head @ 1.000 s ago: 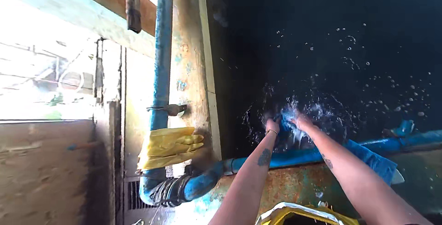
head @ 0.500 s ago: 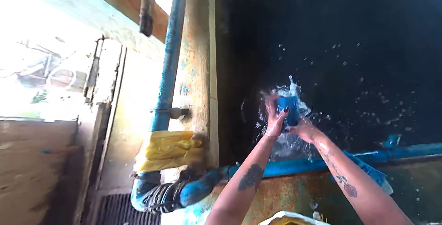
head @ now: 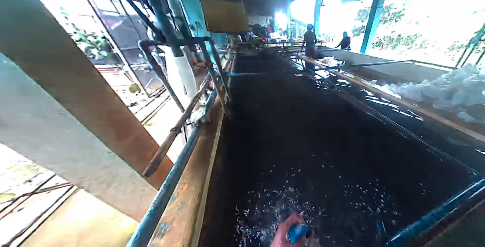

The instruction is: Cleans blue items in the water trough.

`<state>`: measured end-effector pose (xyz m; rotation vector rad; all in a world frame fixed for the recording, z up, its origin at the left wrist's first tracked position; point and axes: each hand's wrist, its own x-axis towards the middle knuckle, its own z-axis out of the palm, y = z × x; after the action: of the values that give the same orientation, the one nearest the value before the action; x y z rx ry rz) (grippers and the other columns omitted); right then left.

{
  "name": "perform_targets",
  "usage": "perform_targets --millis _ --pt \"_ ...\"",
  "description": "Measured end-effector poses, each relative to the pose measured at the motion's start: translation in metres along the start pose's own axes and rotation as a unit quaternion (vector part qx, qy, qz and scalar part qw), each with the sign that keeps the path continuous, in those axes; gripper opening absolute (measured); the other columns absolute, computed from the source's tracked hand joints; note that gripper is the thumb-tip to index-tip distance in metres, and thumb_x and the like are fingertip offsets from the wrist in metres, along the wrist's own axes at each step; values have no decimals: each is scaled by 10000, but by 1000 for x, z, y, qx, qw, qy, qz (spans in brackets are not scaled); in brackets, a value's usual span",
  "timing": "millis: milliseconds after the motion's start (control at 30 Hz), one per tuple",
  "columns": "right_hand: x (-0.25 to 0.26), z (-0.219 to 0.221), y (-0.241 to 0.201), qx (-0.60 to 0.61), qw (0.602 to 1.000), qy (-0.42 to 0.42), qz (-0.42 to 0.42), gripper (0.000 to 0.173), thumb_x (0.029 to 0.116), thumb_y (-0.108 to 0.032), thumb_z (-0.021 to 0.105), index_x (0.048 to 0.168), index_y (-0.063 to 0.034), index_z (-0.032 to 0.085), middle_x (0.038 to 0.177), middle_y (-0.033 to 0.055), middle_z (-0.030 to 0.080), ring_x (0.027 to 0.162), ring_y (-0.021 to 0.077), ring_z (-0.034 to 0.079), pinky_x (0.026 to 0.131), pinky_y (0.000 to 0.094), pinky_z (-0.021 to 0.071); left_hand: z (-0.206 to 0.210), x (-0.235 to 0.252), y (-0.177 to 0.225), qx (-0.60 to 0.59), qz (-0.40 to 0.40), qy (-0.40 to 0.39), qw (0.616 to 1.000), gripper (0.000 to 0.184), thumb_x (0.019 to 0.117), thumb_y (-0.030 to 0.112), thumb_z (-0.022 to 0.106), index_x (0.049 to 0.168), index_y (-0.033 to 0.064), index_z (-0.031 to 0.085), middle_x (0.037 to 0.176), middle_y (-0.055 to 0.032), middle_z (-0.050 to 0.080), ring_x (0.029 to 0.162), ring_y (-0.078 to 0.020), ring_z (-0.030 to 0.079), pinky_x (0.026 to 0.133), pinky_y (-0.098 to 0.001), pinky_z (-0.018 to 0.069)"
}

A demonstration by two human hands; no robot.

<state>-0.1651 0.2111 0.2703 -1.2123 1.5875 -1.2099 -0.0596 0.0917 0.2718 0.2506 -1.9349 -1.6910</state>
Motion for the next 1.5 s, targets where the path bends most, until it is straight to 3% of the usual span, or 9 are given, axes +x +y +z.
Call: perform_targets --millis 133,300,467,600,800,933,1000,1200,1500 --pt "-12 5 1 -114 993 10 -10 510 939 -153 691 1333 140 554 1278 263 650 1218 294 624 1103 429 466 22 -7 3 -32 -12 65 997 477 838 43 685 1303 -6 586 1063 -20 709 867 -64 682 800 -278 596" --pt "-24 16 -11 -183 982 13 52 529 966 -181 670 1376 127 541 1309 300 632 1248 383 612 1115 499 445 43 -9 8 -15 -97 251 963 235 962 147 517 806 62 671 667 77 628 579 7 575 585 -206 517" --pt "-3 11 7 -310 938 -78 137 665 963 -381 673 1472 9 498 1333 262 633 1231 417 617 1060 591 462 40 -2 -23 -55 -188 298 934 324 1052 173 433 844 14 626 648 6 580 549 -82 558 565 -288 522" --pt "-16 -48 22 -353 926 -65 118 1185 724 -532 871 1639 -129 236 1620 201 360 1483 364 379 1201 564 344 -1 -2 -43 54 -198 177 963 348 945 176 688 1234 -15 657 1170 -143 696 1069 -191 672 979 -388 545" --pt "-134 -131 85 -449 826 -189 282 1292 681 -478 926 1661 -341 95 1712 220 -9 1566 469 -6 1186 734 110 -78 -67 -142 311 -365 148 865 528 893 317 804 1333 70 647 1336 -242 623 1242 -409 598 1049 -595 477" --pt "-176 -115 131 -437 880 -24 184 974 711 -155 903 1563 -275 447 1599 249 373 1469 481 352 1170 675 292 -68 -105 -184 389 -526 122 747 769 824 360 826 1499 165 512 1549 -348 352 1341 -554 459 1048 -677 439" --pt "-158 -120 119 -401 894 -12 198 899 739 -131 856 1546 -233 472 1430 235 552 1347 454 493 1139 605 382 -54 -106 -193 369 -591 -3 717 637 882 348 748 1425 72 563 1442 -334 497 1277 -509 545 1025 -677 457" --pt "-60 -152 98 -225 937 -135 231 1003 763 -226 840 1611 -117 317 1337 229 588 1214 363 567 1067 517 449 -44 -56 -180 39 -423 12 905 277 969 52 654 1240 -5 678 1311 -189 633 1210 -294 609 1062 -485 480" --pt "98 -87 187 -329 886 -97 313 1161 701 -458 915 1610 -77 301 1592 326 319 1473 512 307 1189 639 312 -9 -12 -201 147 -472 -128 860 729 847 295 827 1485 118 520 1378 -218 611 1283 -381 583 1092 -587 450"
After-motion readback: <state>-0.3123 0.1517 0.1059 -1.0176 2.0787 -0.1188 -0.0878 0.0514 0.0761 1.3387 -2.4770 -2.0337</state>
